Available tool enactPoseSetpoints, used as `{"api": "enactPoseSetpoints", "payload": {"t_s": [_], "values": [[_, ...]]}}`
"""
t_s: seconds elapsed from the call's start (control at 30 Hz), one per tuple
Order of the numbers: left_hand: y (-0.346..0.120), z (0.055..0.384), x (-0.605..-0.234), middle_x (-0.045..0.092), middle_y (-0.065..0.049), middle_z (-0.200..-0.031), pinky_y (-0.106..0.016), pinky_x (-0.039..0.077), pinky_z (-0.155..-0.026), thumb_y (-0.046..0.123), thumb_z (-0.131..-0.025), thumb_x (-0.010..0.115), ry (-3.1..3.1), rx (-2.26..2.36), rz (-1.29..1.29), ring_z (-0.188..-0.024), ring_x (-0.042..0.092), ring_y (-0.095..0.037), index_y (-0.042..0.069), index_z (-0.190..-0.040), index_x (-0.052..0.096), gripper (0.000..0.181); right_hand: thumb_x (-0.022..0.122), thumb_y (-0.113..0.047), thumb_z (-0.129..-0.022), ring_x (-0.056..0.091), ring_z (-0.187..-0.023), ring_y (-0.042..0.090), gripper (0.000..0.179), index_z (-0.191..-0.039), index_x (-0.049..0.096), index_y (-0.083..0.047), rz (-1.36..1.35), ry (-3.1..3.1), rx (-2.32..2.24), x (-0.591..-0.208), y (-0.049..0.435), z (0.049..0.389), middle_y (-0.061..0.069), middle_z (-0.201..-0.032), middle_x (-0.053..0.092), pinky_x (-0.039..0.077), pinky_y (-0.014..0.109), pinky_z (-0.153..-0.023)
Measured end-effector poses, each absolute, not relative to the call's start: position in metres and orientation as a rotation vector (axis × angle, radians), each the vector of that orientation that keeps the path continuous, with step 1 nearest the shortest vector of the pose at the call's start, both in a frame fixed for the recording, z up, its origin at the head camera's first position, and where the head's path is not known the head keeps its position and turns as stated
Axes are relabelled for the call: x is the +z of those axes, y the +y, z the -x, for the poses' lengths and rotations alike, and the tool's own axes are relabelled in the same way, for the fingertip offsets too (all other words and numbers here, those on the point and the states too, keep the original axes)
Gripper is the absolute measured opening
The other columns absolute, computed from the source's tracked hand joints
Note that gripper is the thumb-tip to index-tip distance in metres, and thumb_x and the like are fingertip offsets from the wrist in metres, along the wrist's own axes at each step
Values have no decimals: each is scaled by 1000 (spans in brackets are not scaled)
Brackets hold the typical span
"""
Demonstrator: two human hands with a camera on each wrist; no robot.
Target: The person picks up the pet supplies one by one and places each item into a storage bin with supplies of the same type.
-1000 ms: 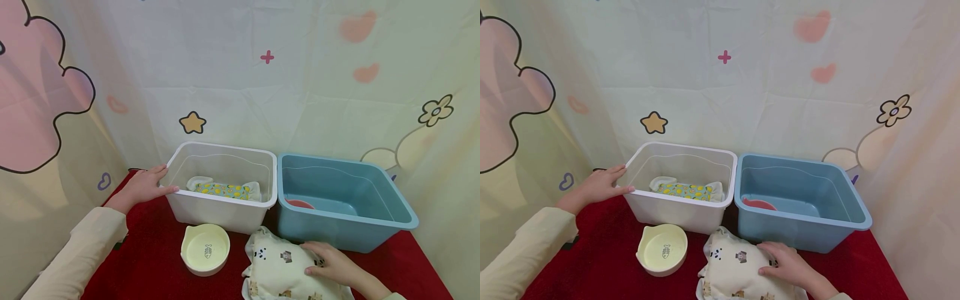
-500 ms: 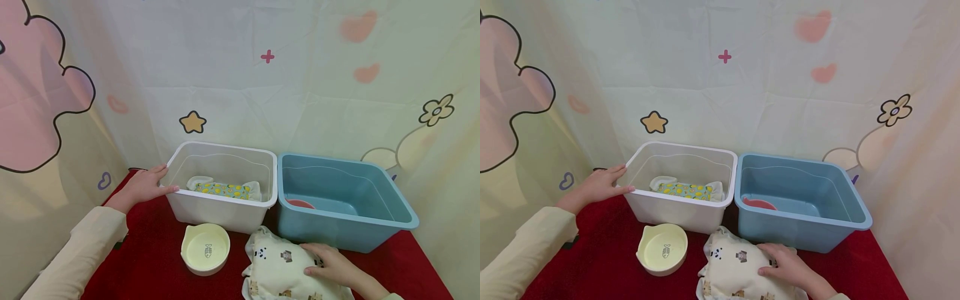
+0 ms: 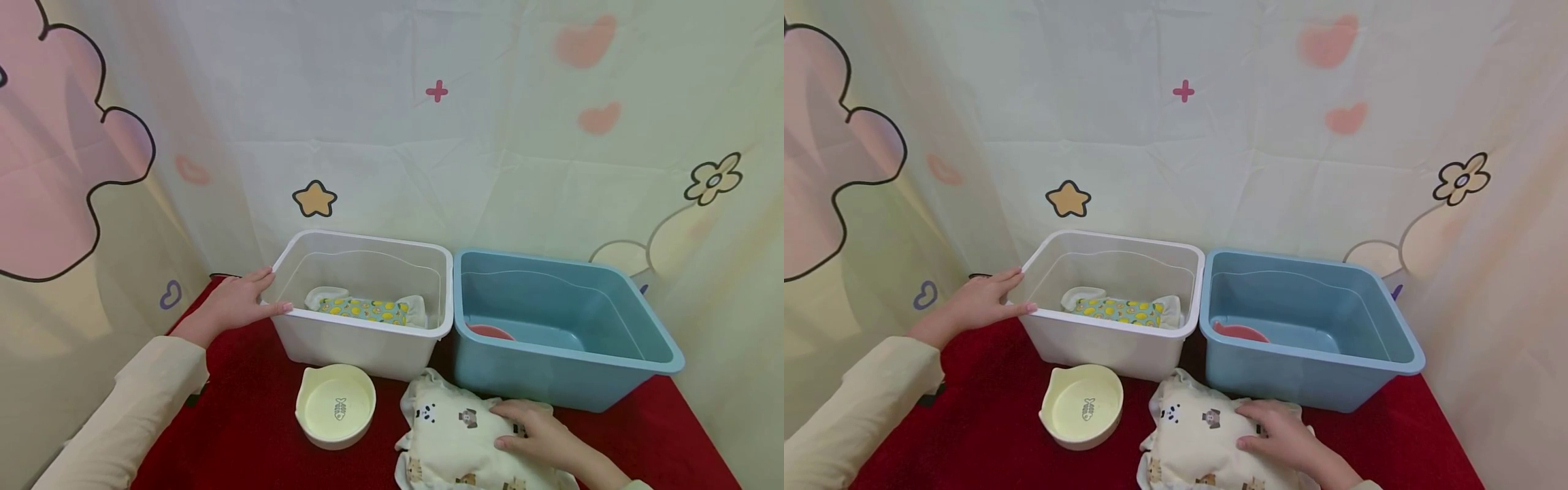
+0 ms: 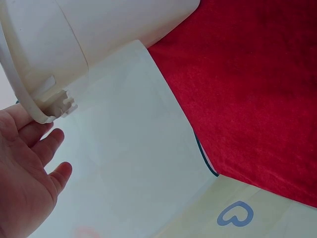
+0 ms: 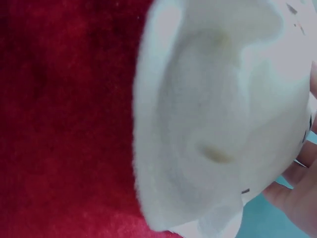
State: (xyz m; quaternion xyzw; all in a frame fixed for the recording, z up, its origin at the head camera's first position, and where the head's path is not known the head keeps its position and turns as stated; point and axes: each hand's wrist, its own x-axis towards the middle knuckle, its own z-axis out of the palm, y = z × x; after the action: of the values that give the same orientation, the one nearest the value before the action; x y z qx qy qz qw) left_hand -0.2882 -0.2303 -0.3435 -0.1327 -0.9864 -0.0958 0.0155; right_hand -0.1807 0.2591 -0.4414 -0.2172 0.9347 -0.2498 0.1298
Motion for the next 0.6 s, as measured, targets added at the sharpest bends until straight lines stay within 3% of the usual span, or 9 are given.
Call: {"api": "enactPoseSetpoints", "payload": {"t_s": [0.23,0.47,0.6], "values": [[-229,286,-342,30,-19,-141,-60,29,-95,72,-74,40,-3041,-314,419,-121,36,-42,2,-135,32,94,59,-45,-78,53,-100,27,50,-110,61,-7,671,2738,-715,-442,256,181,7,-109,60,44,50,-83],[-230,287,-342,27,-19,-143,-60,30,-95,67,-78,41,-3069,-295,414,-121,36,-43,3,-137,28,88,60,-41,-78,52,-101,32,47,-106,63,-3,659,2741,-732,-443,252,182,10,-107,61,42,53,-84],[-230,287,-342,27,-18,-143,-59,33,-93,67,-77,42,-3073,-297,409,-120,38,-42,4,-138,28,88,61,-41,-77,54,-95,24,41,-101,65,-7,655,2783,-711,-446,250,182,3,-102,62,46,44,-81]]}}
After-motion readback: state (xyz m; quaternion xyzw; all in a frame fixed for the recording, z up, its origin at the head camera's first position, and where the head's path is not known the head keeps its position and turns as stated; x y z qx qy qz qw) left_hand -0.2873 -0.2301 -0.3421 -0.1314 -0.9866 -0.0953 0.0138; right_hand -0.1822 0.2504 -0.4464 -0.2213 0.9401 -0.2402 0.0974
